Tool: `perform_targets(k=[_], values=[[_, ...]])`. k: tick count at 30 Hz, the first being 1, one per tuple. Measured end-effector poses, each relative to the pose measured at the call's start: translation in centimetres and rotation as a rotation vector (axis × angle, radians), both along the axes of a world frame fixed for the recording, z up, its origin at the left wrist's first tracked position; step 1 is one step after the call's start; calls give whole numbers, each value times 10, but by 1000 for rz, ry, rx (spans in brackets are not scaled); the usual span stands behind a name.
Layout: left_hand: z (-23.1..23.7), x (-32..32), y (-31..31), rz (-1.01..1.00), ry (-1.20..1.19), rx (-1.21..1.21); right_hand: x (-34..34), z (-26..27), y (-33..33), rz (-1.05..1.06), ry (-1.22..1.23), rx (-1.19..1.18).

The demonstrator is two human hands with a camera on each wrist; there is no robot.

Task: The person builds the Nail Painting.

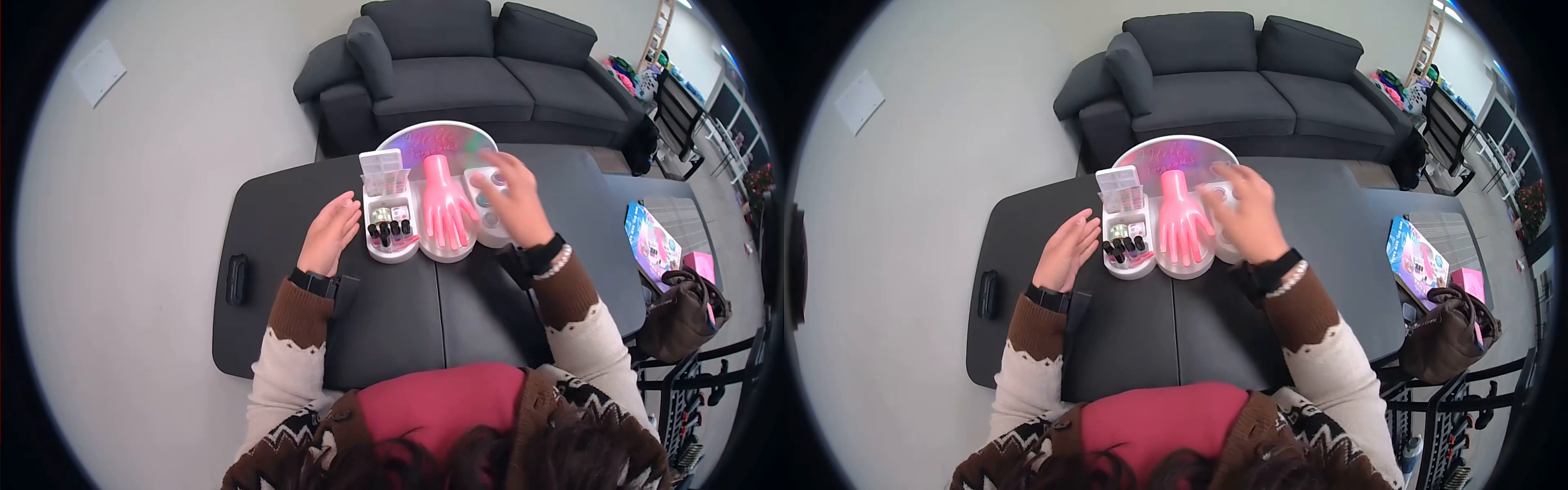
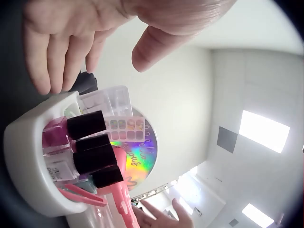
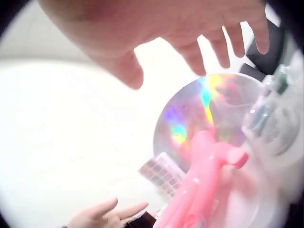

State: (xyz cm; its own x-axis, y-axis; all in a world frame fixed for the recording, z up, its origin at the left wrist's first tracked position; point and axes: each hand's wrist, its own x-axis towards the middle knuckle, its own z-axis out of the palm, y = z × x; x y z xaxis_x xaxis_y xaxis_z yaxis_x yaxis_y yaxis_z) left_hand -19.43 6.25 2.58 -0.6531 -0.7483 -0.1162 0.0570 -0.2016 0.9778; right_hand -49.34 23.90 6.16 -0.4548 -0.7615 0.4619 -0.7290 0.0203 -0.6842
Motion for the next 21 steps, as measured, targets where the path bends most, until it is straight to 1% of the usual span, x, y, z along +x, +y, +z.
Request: perform_targets(k=[1, 3, 4, 6, 7, 8, 10, 12, 14, 15, 17, 18, 19, 20, 21], values=[[3, 3, 5, 32, 0, 14, -12, -8, 8, 6, 1, 0], [5, 6, 12, 74, 1, 32, -29, -25, 21, -94, -839, -112], [5, 6, 16, 69, 16, 67, -39, -35, 23, -89, -841, -108], [1, 7, 19, 71, 32, 106, -53, -52, 23, 165, -1132, -68], [-5, 7, 18, 74, 61, 86, -48, -55, 22, 207, -1188, -122], [-10, 6, 19, 77, 89, 63, -44, -55, 23, 214, -1188, -117], [-18, 3, 25, 107, 94, 27, -40, -60, 31, 199, -1261, -216], [-25, 4, 25, 131, 97, -7, -46, -67, 37, 206, -1280, -244], [-25, 9, 22, 239, 212, 80, -49, -61, 42, -54, -1212, -284], [-28, 12, 17, 238, 208, 77, -63, -71, 44, -89, -1163, -324], [-38, 21, 7, 496, 106, 25, -91, -85, 53, -88, -1214, -348], [-41, 26, 3, 495, 102, 28, -101, -92, 54, -82, -1259, -373], [-40, 28, 0, 488, 155, 34, -91, -76, 50, -98, -1318, -477], [-35, 27, 1, 481, 209, 39, -91, -74, 52, -101, -1318, -475], [-32, 24, 4, 554, 175, 29, -91, -73, 53, -137, -1295, -459]])
